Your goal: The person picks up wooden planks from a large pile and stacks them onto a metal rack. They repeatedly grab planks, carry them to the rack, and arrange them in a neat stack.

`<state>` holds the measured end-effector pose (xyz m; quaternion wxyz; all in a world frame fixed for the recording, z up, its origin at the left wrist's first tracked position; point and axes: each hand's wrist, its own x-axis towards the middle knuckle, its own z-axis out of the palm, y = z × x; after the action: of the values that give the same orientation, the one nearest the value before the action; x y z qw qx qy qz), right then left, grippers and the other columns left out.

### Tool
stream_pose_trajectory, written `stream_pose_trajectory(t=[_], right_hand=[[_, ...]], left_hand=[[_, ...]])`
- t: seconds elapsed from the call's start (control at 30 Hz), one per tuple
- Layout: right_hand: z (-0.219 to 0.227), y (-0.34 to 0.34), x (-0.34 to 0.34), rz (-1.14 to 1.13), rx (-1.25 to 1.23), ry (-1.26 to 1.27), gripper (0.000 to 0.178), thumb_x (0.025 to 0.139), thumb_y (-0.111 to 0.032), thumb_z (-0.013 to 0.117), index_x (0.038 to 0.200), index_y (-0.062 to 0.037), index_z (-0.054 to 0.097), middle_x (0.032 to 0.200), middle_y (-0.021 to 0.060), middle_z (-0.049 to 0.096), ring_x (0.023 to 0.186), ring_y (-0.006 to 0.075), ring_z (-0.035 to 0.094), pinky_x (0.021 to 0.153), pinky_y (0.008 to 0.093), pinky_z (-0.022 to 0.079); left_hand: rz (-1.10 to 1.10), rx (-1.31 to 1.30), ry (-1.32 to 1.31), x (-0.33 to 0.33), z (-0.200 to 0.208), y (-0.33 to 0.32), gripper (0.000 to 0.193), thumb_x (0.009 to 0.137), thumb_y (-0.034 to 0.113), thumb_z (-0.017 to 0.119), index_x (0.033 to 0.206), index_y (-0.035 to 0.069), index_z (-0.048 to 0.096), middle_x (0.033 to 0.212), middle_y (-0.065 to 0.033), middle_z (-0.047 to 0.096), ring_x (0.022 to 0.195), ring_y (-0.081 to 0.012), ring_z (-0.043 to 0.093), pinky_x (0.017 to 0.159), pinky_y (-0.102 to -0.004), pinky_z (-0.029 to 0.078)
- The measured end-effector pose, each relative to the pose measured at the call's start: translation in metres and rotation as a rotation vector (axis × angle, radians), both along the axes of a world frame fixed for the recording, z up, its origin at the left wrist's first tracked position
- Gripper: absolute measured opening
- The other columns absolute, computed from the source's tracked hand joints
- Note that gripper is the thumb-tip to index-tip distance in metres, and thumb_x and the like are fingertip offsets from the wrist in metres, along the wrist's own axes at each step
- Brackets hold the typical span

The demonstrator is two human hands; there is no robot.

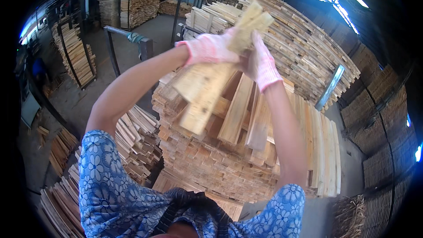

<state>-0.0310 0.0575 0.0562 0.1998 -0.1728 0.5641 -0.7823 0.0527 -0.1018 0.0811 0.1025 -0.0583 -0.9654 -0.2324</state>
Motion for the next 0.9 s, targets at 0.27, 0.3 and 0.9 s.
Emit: stream_pose_trajectory(t=[0.27, 0.3, 0.9], right_hand=[[0.016, 0.09, -0.003, -0.114, 0.074, 0.072, 0.046, 0.085, -0.044, 0.076, 0.109, -0.0076, 0.062, 0.09, 0.0123, 0.067, 0.071, 0.0231, 0.067, 0.073, 0.0409, 0.06], [0.017, 0.096, 0.005, -0.145, 0.141, 0.113, 0.05, 0.086, -0.044, 0.076, 0.114, -0.0059, 0.061, 0.093, 0.012, 0.066, 0.075, 0.0228, 0.068, 0.072, 0.0397, 0.06], [-0.056, 0.244, -0.026, -0.381, 0.976, 0.5, 0.112, 0.08, -0.047, 0.076, 0.155, 0.0081, 0.014, 0.152, 0.0273, 0.041, 0.141, 0.0319, 0.041, 0.115, 0.0334, 0.032]], left_hand=[[-0.271, 0.196, 0.166, -0.033, -0.025, 0.011, 0.075, 0.091, 0.054, 0.061, 0.147, 0.008, 0.043, 0.125, -0.0189, 0.065, 0.115, -0.0253, 0.064, 0.09, -0.0346, 0.054], [-0.178, -0.131, 0.204, -0.042, -0.038, 0.0, 0.077, 0.088, 0.053, 0.063, 0.148, 0.009, 0.043, 0.127, -0.0198, 0.064, 0.118, -0.0277, 0.063, 0.095, -0.0367, 0.053], [0.325, -0.468, -0.294, -0.055, -0.091, 0.052, 0.088, 0.078, 0.028, 0.066, 0.154, 0.005, 0.028, 0.114, -0.0245, 0.068, 0.105, -0.0375, 0.068, 0.09, -0.0466, 0.054]])
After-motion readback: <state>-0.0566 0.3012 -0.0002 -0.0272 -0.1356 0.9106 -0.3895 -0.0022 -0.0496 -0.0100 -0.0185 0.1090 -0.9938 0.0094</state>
